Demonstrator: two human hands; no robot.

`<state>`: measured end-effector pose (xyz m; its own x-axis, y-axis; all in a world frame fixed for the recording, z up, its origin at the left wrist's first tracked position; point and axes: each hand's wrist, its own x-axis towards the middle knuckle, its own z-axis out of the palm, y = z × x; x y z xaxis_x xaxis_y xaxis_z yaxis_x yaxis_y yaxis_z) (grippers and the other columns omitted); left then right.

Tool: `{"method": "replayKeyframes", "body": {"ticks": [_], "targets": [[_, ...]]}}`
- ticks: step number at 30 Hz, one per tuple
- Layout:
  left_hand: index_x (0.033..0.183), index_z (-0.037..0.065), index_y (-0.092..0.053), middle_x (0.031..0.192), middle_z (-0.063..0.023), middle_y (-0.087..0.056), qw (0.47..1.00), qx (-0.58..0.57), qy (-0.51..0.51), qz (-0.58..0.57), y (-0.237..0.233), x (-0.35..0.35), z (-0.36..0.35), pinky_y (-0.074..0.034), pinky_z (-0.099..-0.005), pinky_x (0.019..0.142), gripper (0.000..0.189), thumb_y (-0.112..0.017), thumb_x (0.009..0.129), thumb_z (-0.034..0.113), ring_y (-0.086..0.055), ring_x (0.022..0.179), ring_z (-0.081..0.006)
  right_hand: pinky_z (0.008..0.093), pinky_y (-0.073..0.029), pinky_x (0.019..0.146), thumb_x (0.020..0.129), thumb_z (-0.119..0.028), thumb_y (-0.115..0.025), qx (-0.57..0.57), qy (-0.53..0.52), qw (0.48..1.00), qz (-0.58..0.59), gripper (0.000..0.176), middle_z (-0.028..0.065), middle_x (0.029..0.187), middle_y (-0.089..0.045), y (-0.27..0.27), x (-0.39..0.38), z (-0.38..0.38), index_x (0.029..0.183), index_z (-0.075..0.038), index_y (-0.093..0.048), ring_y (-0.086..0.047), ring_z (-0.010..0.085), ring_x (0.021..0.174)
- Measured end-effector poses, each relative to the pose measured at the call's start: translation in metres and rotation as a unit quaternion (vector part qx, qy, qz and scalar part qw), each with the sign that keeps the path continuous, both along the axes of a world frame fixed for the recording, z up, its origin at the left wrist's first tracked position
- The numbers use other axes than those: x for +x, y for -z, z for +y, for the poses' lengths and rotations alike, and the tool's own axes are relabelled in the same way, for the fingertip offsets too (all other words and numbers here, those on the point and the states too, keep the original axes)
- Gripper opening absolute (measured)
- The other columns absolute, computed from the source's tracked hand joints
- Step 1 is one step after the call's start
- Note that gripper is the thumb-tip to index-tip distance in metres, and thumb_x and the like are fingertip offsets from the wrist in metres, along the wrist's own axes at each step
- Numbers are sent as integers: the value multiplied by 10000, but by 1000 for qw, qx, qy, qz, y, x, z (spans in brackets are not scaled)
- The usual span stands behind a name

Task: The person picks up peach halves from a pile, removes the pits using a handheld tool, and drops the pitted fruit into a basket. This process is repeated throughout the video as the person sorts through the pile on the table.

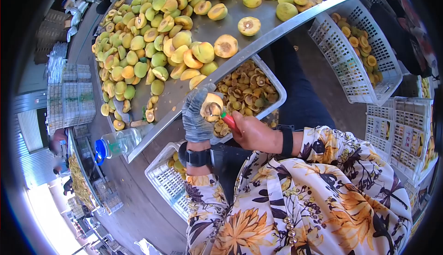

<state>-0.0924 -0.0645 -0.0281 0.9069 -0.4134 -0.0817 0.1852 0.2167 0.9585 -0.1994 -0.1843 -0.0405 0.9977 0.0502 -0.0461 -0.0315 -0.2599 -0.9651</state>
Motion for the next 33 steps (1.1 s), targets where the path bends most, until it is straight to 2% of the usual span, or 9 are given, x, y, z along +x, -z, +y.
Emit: {"method": "replayKeyframes", "body": {"ticks": [3, 5, 11, 14, 17, 20, 23, 31, 33], "targets": [[1103, 36, -526, 997, -98, -581, 984, -70, -71, 149, 5, -9, -14, -528, -321, 709, 325, -522, 874, 266, -590, 855, -203, 419, -427, 528, 741, -46, -568, -5, 57, 998, 19, 261, 237, 620, -521, -3, 5, 8, 943, 18, -415, -557, 409, 619], [1133, 57, -512, 1022, -78, -567, 984, 0, -178, -10, 11, -16, -31, -513, -319, 735, 358, -511, 886, 315, -569, 886, -177, 419, -428, 533, 738, -48, -571, -3, 103, 994, 31, 262, 239, 630, -524, -4, 6, 8, 941, 20, -419, -559, 410, 625], [1183, 35, -480, 1081, -66, -533, 979, 86, -154, -103, 3, -34, -44, -488, -302, 769, 421, -490, 901, 347, -537, 952, -177, 449, -431, 542, 722, -30, -558, 23, 136, 990, -7, 280, 262, 626, -518, 2, -3, 1, 933, 38, -387, -553, 438, 635], [1150, 29, -508, 1066, -66, -538, 912, 244, -158, -288, 15, -30, -37, -492, -303, 753, 392, -495, 901, 331, -532, 953, -165, 443, -433, 542, 718, -22, -559, 45, 137, 990, 13, 278, 259, 626, -517, 5, -6, 3, 925, 47, -387, -556, 433, 637], [1102, 19, -539, 1019, -70, -554, 935, 205, -134, -257, 16, -24, -32, -506, -296, 725, 349, -523, 888, 294, -544, 919, -159, 387, -430, 555, 731, -35, -563, 35, 90, 994, 56, 274, 220, 663, -518, 0, -8, 2, 963, 14, -427, -564, 386, 655], [1022, -12, -569, 902, -94, -598, 997, 11, -62, 52, 9, -12, -20, -527, -301, 682, 309, -584, 826, 226, -604, 785, -197, 384, -425, 540, 728, -27, -552, -14, 15, 999, 35, 248, 215, 654, -515, 1, -5, -1, 938, 9, -425, -559, 378, 632], [1002, -33, -574, 882, -115, -609, 985, 15, 88, 148, -8, 2, -8, -529, -315, 669, 348, -603, 796, 246, -615, 768, -215, 384, -419, 525, 729, -26, -544, 13, -11, 999, 46, 229, 207, 641, -513, 0, -7, -3, 920, 5, -422, -551, 371, 605], [955, -64, -593, 834, -146, -620, 971, 3, 152, 186, -16, 8, 3, -516, -331, 685, 365, -623, 757, 242, -621, 735, -239, 373, -424, 530, 719, -41, -548, 14, -68, 997, 28, 201, 182, 626, -517, -6, -8, -5, 889, 4, -449, -554, 333, 578], [933, -71, -604, 823, -149, -626, 951, 57, 285, 107, -12, 12, 8, -517, -328, 686, 351, -635, 745, 224, -623, 720, -244, 370, -430, 538, 719, -45, -551, 22, -114, 992, 43, 194, 175, 620, -518, -4, -9, -6, 880, 6, -456, -552, 322, 568]]}}
